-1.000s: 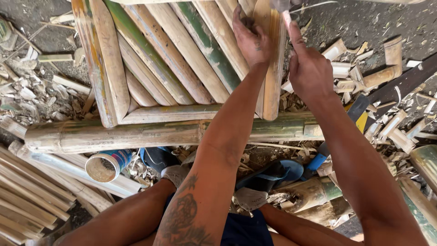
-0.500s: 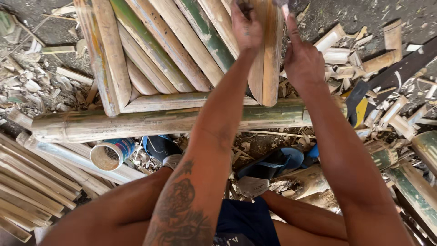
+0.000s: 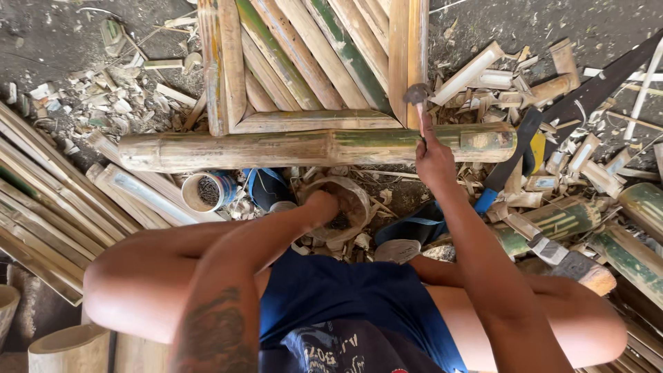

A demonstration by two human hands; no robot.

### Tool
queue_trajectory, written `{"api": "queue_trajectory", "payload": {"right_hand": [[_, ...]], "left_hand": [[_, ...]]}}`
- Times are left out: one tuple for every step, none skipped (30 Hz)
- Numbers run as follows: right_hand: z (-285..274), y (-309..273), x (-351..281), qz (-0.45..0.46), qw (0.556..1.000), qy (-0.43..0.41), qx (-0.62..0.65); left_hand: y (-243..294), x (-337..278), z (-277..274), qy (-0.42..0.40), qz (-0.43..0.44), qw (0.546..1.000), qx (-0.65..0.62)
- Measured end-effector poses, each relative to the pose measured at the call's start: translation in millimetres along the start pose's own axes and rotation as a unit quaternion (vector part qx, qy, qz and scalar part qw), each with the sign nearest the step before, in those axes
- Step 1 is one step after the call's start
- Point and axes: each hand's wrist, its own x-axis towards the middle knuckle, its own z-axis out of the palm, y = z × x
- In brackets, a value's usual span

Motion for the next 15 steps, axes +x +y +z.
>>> {"api": "queue_trajectory", "payload": {"right_hand": [[-2,0,-3,0.007,1.000,-0.015,-0.004],[-5,0,-8,0.017,0.999,-0.029,-0.007],[-7,-1,-11,0.032,0.998,-0.048,-0.020],[-8,2,-18,0.051,0.996,-0.072,-0.034],[-8,5,-24,0.071,0.992,-0.096,-0.048],[-8,7,-21,0.059,0.994,-0.085,-0.039],[-8,9,-18,0.048,0.996,-0.074,-0.030],[-3,12,-21,0.041,0.997,-0.068,-0.020],[3,15,-21,0.037,0.998,-0.054,0.004],[9,19,-20,0.033,0.998,-0.042,0.029],[14,22,-18,0.030,0.998,-0.029,0.054],[20,25,-20,0.043,0.994,0.004,0.105],[25,28,-21,0.057,0.986,0.038,0.155],[29,29,-21,0.069,0.974,0.068,0.203],[32,29,-21,0.105,0.961,0.024,0.257]], "left_hand": [[-3,2,8,0.022,-0.014,0.999,0.029],[-6,3,14,0.035,-0.025,0.998,0.053],[-11,4,17,0.047,-0.034,0.996,0.073],[-11,6,18,0.037,-0.029,0.995,0.093],[-10,6,17,0.028,-0.036,0.996,0.074],[-14,6,10,0.024,-0.049,0.997,0.058],[-17,3,0,0.020,-0.061,0.997,0.042],[-14,-4,-4,0.021,-0.050,0.998,0.036],[-12,-11,-11,0.023,-0.038,0.999,0.031],[-11,-18,-19,0.023,-0.026,0.999,0.024],[-9,-26,-27,0.022,-0.014,1.000,-0.001],[-7,-34,-36,0.020,0.001,0.999,-0.027],[-5,-40,-45,0.017,0.015,0.998,-0.053],[-6,-45,-57,-0.029,0.012,0.990,-0.141],[-14,-46,-73,-0.076,0.010,0.971,-0.227]]}}
